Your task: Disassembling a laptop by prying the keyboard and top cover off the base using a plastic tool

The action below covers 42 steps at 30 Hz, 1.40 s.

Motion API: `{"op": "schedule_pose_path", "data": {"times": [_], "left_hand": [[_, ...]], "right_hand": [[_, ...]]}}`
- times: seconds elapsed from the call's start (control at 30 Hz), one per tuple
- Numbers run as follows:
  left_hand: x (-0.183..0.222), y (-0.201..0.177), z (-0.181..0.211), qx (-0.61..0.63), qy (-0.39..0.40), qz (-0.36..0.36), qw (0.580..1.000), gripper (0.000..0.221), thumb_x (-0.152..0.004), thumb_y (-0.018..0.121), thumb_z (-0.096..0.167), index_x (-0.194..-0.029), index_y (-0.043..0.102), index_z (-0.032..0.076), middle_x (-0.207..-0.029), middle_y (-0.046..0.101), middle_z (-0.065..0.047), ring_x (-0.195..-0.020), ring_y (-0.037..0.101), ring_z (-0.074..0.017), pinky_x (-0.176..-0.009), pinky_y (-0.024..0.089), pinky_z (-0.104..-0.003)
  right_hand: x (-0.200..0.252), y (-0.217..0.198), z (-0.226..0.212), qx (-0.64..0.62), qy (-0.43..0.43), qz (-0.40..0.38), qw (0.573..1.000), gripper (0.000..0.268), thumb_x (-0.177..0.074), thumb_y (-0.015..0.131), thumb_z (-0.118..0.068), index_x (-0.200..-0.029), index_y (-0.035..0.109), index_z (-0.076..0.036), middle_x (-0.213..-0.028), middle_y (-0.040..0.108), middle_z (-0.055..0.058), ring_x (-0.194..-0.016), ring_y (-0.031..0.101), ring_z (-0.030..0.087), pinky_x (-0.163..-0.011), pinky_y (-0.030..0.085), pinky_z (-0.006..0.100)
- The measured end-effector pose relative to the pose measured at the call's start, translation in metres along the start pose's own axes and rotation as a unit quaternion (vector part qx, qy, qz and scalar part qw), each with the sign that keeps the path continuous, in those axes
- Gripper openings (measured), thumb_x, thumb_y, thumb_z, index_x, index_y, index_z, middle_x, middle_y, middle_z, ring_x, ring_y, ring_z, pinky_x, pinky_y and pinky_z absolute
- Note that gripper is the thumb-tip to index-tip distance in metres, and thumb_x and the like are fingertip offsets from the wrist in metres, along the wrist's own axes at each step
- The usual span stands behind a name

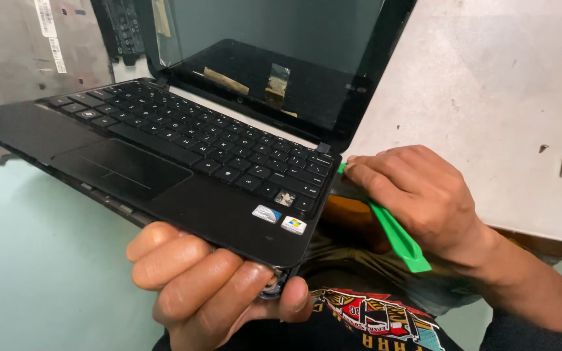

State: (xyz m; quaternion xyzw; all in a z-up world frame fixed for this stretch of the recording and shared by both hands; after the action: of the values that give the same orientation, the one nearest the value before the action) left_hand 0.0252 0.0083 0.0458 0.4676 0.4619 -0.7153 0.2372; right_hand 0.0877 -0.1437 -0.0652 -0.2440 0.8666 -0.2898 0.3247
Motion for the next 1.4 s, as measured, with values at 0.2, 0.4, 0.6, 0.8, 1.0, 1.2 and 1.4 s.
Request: {"op": "schedule_pose_path", "data": {"times": [0.2, 0.4, 0.6, 0.8, 1.0, 1.2, 1.4], "left_hand": [[-0.005, 0.003, -0.002, 0.019, 0.024, 0.019, 0.999, 0.026, -0.091, 0.065, 0.045, -0.082, 0.055, 0.022, -0.082, 0.047, 0.009, -0.075, 0.038, -0.013, -0.069, 0.025, -0.036], [-0.009, 0.001, -0.002, 0.023, 0.017, 0.011, 1.0, 0.025, -0.09, 0.065, 0.043, -0.081, 0.055, 0.022, -0.082, 0.047, 0.009, -0.077, 0.039, -0.0133, -0.07, 0.026, -0.035], [-0.009, 0.002, -0.004, 0.031, 0.024, 0.012, 0.999, 0.024, -0.09, 0.067, 0.044, -0.092, 0.059, 0.021, -0.087, 0.051, 0.008, -0.081, 0.042, -0.0141, -0.074, 0.03, -0.034], [-0.014, 0.006, -0.004, 0.043, 0.036, 0.024, 0.998, 0.027, -0.089, 0.068, 0.043, -0.087, 0.054, 0.02, -0.081, 0.048, 0.007, -0.074, 0.041, -0.0148, -0.068, 0.027, -0.038], [-0.013, 0.002, -0.007, 0.056, 0.062, 0.051, 0.995, 0.027, -0.088, 0.068, 0.044, -0.086, 0.056, 0.019, -0.078, 0.048, 0.007, -0.071, 0.04, -0.0137, -0.065, 0.025, -0.038], [-0.012, 0.003, -0.009, 0.063, 0.093, -0.004, 0.994, 0.031, -0.086, 0.07, 0.045, -0.085, 0.054, 0.019, -0.076, 0.047, 0.007, -0.071, 0.04, -0.015, -0.063, 0.026, -0.037], [-0.017, 0.01, -0.008, 0.071, 0.083, -0.019, 0.994, 0.031, -0.088, 0.069, 0.043, -0.083, 0.056, 0.016, -0.076, 0.05, 0.005, -0.07, 0.039, -0.0168, -0.063, 0.027, -0.038]], "right_hand": [[-0.007, -0.005, -0.024, 0.113, -0.08, 0.079, 0.987, 0.011, -0.099, 0.068, 0.008, -0.089, 0.065, 0.003, -0.1, 0.074, 0.019, -0.085, 0.07, 0.032, -0.071, 0.061, 0.038], [-0.006, -0.006, -0.028, 0.135, -0.089, 0.094, 0.982, 0.01, -0.096, 0.07, 0.01, -0.09, 0.067, 0.003, -0.101, 0.074, 0.022, -0.083, 0.068, 0.032, -0.071, 0.065, 0.04], [-0.005, -0.005, -0.031, 0.167, -0.096, 0.101, 0.976, 0.007, -0.097, 0.069, 0.007, -0.093, 0.069, 0.001, -0.107, 0.073, 0.019, -0.089, 0.069, 0.032, -0.071, 0.065, 0.039], [0.001, -0.008, -0.02, 0.137, -0.078, 0.081, 0.984, 0.003, -0.102, 0.068, 0.002, -0.1, 0.07, 0.001, -0.104, 0.076, 0.017, -0.092, 0.072, 0.031, -0.076, 0.063, 0.041], [0.003, -0.004, 0.005, 0.02, 0.032, 0.0, 0.999, 0.023, -0.109, 0.048, -0.011, -0.113, 0.068, -0.003, -0.113, 0.072, 0.009, -0.098, 0.069, 0.028, -0.082, 0.049, 0.04], [0.004, -0.003, 0.002, 0.026, 0.009, 0.039, 0.999, 0.022, -0.108, 0.054, -0.011, -0.112, 0.072, 0.001, -0.105, 0.077, 0.014, -0.082, 0.073, 0.029, -0.071, 0.056, 0.039], [-0.007, -0.002, -0.013, 0.113, -0.033, 0.028, 0.993, 0.005, -0.104, 0.062, 0.002, -0.105, 0.065, -0.003, -0.107, 0.073, 0.01, -0.084, 0.067, 0.025, -0.067, 0.054, 0.036]]}}
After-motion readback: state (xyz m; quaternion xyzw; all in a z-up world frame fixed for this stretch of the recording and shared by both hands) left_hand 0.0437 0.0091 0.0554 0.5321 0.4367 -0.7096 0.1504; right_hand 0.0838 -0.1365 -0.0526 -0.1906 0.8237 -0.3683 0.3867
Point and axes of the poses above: each hand's wrist, its own x-axis away from the middle knuckle, its own y-axis out of the palm, z = x × y, the point moved 8 cm from there along -x, towards the middle knuckle
